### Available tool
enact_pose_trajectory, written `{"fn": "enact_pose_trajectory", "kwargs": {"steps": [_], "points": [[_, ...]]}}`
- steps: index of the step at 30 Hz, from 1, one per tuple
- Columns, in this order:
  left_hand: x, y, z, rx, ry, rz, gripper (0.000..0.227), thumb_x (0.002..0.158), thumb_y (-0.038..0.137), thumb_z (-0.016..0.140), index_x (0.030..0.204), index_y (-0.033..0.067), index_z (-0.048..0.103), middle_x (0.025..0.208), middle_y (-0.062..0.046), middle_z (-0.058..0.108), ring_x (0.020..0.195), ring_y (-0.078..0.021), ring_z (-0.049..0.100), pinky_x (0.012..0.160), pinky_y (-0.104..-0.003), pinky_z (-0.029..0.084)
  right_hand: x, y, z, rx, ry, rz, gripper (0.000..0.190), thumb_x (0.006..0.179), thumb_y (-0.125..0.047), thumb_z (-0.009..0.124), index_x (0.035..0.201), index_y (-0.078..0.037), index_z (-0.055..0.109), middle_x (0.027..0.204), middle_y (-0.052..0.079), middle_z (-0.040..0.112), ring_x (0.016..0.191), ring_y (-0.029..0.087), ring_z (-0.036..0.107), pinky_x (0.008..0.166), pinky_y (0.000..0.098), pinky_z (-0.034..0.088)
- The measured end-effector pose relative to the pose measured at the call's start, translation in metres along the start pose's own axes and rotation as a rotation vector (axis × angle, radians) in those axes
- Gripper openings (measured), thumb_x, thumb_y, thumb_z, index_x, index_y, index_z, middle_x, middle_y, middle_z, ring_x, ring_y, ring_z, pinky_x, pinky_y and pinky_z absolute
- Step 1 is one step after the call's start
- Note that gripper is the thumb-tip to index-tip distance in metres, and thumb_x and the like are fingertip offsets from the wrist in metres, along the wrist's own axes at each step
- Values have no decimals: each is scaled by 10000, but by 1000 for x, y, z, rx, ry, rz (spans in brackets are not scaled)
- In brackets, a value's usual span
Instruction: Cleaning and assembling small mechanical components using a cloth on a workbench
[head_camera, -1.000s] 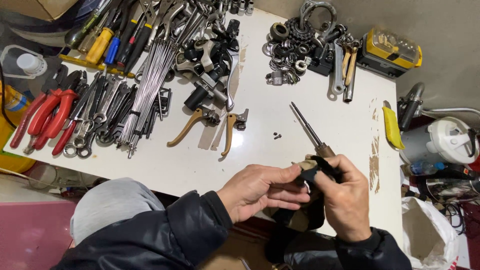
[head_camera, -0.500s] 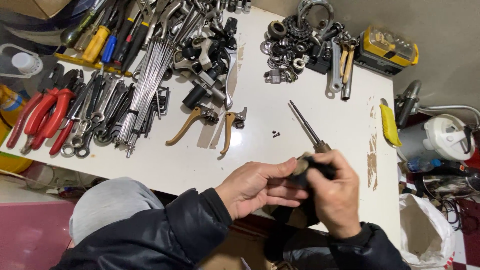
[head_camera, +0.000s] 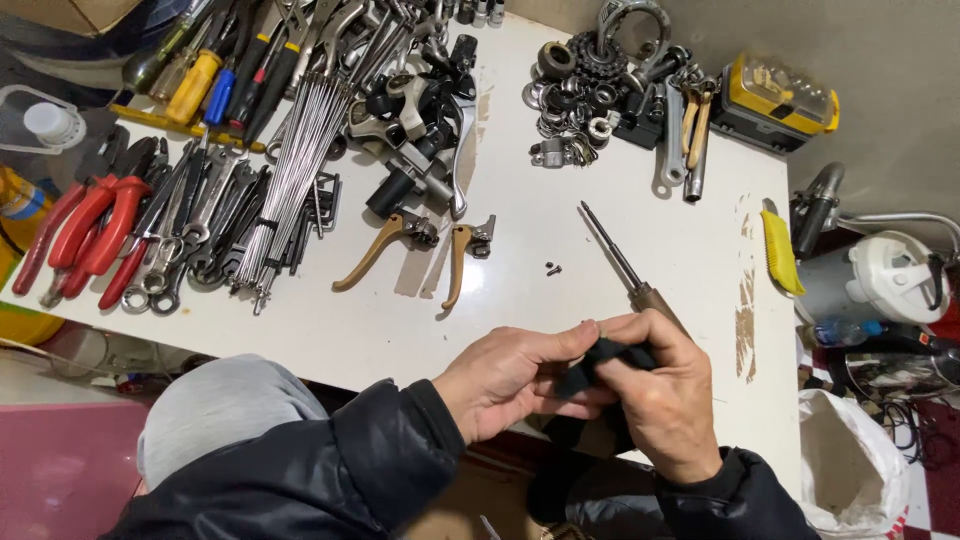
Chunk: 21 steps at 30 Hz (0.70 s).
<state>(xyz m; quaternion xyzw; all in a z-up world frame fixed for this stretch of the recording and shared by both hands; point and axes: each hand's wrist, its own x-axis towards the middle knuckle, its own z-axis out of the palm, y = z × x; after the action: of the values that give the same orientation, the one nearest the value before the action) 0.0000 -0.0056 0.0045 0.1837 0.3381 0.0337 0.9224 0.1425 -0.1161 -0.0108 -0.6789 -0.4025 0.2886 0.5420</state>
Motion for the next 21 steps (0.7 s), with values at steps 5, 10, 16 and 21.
{"fn": "enact_pose_trajectory", "kwargs": {"steps": [5, 10, 16, 21], "points": [[1, -1, -3, -11, -67, 16, 504, 847, 269, 724, 1223, -64, 677, 1093, -242, 729, 901, -335, 727, 824, -428, 623, 4, 16, -9, 251, 56, 73, 208, 773, 106, 619, 891, -60, 575, 1027, 142, 716, 1008, 251, 685, 947, 363, 540], [5, -5, -5, 45, -27, 58, 441, 848, 298, 749, 1097, -63, 709, 947, -205, 733, 787, -305, 719, 780, -423, 636, -1, 5, -4, -171, -88, -156, 148, 785, 10, 707, 856, -69, 604, 1077, 108, 745, 920, 167, 683, 867, 279, 540], [-8, -1, 5, 82, -22, 40, 483, 851, 285, 734, 1138, -102, 698, 983, -249, 735, 841, -312, 734, 784, -401, 629, 6, 3, -7, 174, -6, 98, 160, 748, 54, 586, 800, -71, 500, 943, 144, 718, 958, 264, 698, 891, 375, 533], [-10, -3, 3, 144, -12, 63, 456, 872, 294, 704, 1123, -86, 716, 1055, -212, 745, 869, -300, 730, 815, -379, 617, 5, -8, -10, -114, -184, -54, 134, 745, 17, 557, 851, -67, 558, 1016, 105, 726, 918, 183, 664, 847, 330, 549]]}}
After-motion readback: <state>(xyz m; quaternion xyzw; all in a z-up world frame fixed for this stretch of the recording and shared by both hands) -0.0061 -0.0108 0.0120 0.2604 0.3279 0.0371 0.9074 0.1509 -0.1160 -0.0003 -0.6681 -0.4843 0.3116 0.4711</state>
